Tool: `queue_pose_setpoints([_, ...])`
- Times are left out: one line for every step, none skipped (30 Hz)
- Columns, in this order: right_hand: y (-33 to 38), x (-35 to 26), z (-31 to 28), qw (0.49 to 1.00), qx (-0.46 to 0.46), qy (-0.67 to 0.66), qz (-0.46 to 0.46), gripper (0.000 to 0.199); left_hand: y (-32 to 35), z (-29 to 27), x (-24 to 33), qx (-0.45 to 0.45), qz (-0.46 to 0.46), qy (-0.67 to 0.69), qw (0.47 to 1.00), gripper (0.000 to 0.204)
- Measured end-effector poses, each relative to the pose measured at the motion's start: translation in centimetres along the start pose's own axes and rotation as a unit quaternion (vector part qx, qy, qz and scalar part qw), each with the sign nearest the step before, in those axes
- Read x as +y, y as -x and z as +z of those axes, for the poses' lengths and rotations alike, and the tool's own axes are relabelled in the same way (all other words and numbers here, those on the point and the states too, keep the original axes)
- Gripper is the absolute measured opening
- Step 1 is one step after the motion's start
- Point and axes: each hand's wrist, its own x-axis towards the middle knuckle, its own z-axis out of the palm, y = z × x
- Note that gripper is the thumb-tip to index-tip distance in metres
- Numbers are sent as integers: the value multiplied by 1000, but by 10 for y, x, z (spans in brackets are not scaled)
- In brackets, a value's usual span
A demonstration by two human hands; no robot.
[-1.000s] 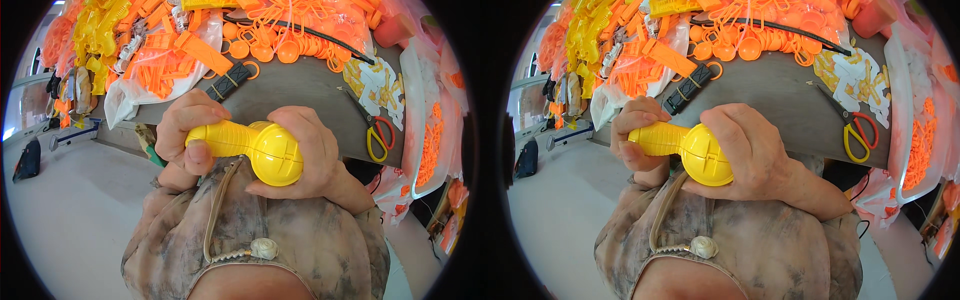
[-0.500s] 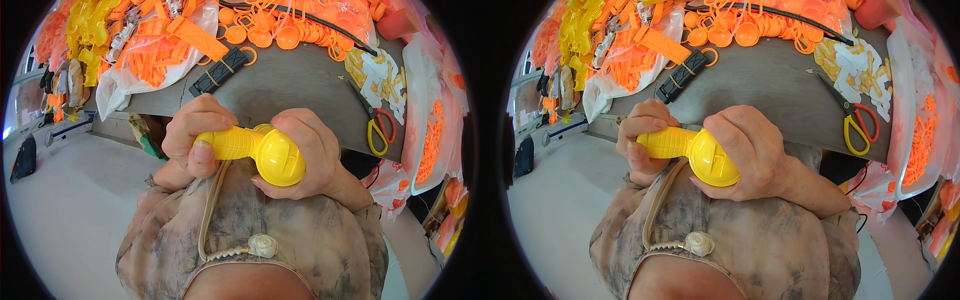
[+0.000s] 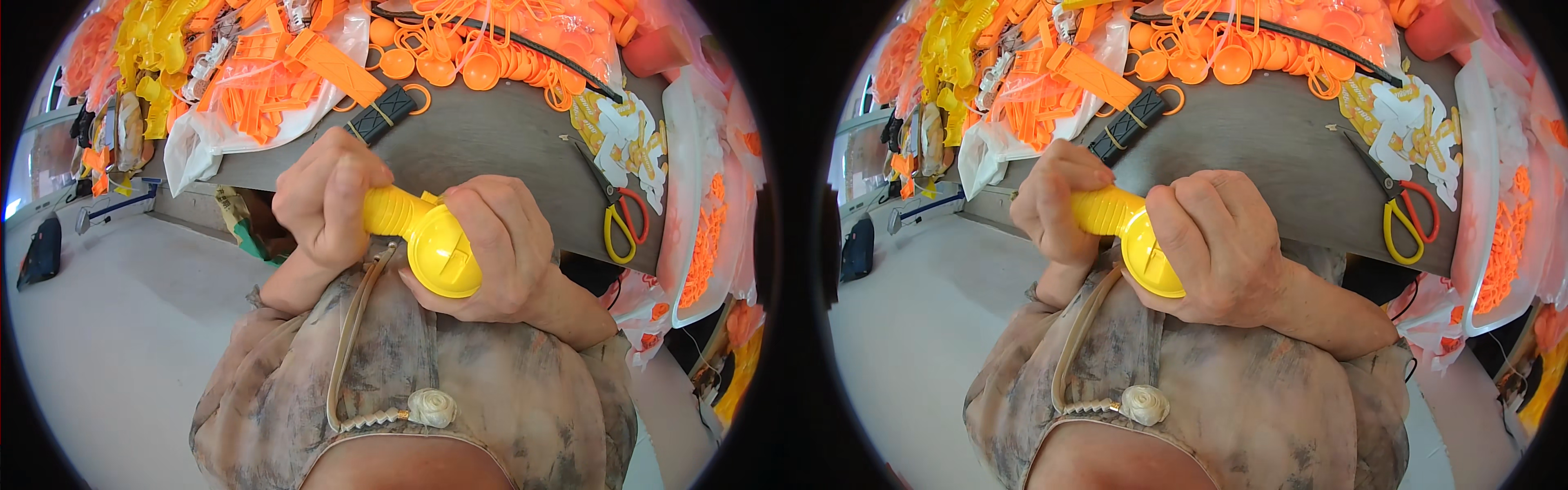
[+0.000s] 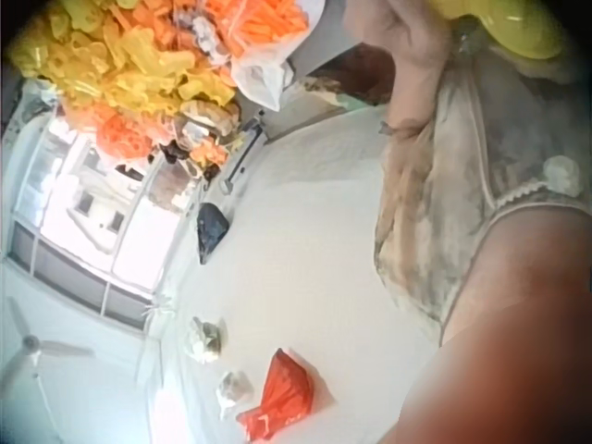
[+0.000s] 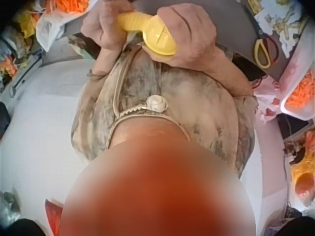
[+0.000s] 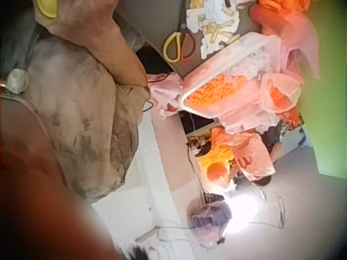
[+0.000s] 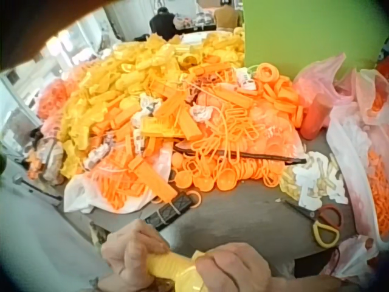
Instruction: Assembling plastic toy guns by hand at a workbench.
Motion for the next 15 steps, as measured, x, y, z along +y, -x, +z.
queue_pose_setpoints([-1,-1,0,1000,-7,15,15,65,-1,3,-2,4,-43,17,999,34])
queue_pose_setpoints([-1,0,0,1000,-7,16,14,65,-2,4,-4,8,-86,33,996,33])
queue_pose_setpoints([-1,0,-1,1000,-12,10,24,64,1,5,-8,3,-128,56,990,35])
queue_pose_setpoints([-1,1,-1,999,-17,5,34,62,1,6,-10,4,-128,57,990,35])
queue_pose_setpoints([-1,2,-1,999,-17,6,34,62,1,6,-12,-4,-112,71,991,34])
queue_pose_setpoints([-2,4,-2,999,-8,10,32,63,-1,6,-14,-11,-97,85,992,33])
queue_pose_setpoints([-2,6,-2,999,0,14,29,63,-3,6,-16,-11,-96,86,992,33])
queue_pose_setpoints([-2,8,-4,999,0,16,28,63,-8,7,-18,-38,-80,106,990,29])
queue_pose_setpoints([-2,11,-5,999,10,19,29,63,-12,8,-19,-65,-63,126,988,25])
queue_pose_setpoints([-1,13,-6,999,19,21,30,62,-18,6,-17,-64,-62,129,988,25])
queue_pose_setpoints([-1,15,-6,999,16,23,29,62,-24,2,-13,-129,-51,82,987,23])
queue_pose_setpoints([1,17,-6,999,27,16,27,62,-28,0,-11,-192,-40,35,980,23])
queue_pose_setpoints([1,19,-7,999,37,9,24,62,-30,6,-11,-166,-55,20,984,26])
queue_pose_setpoints([1,21,-9,999,31,7,22,62,-33,9,-10,-160,-57,20,985,26])
queue_pose_setpoints([-1,21,-13,999,17,9,42,61,-40,11,-7,-167,-55,-19,984,25])
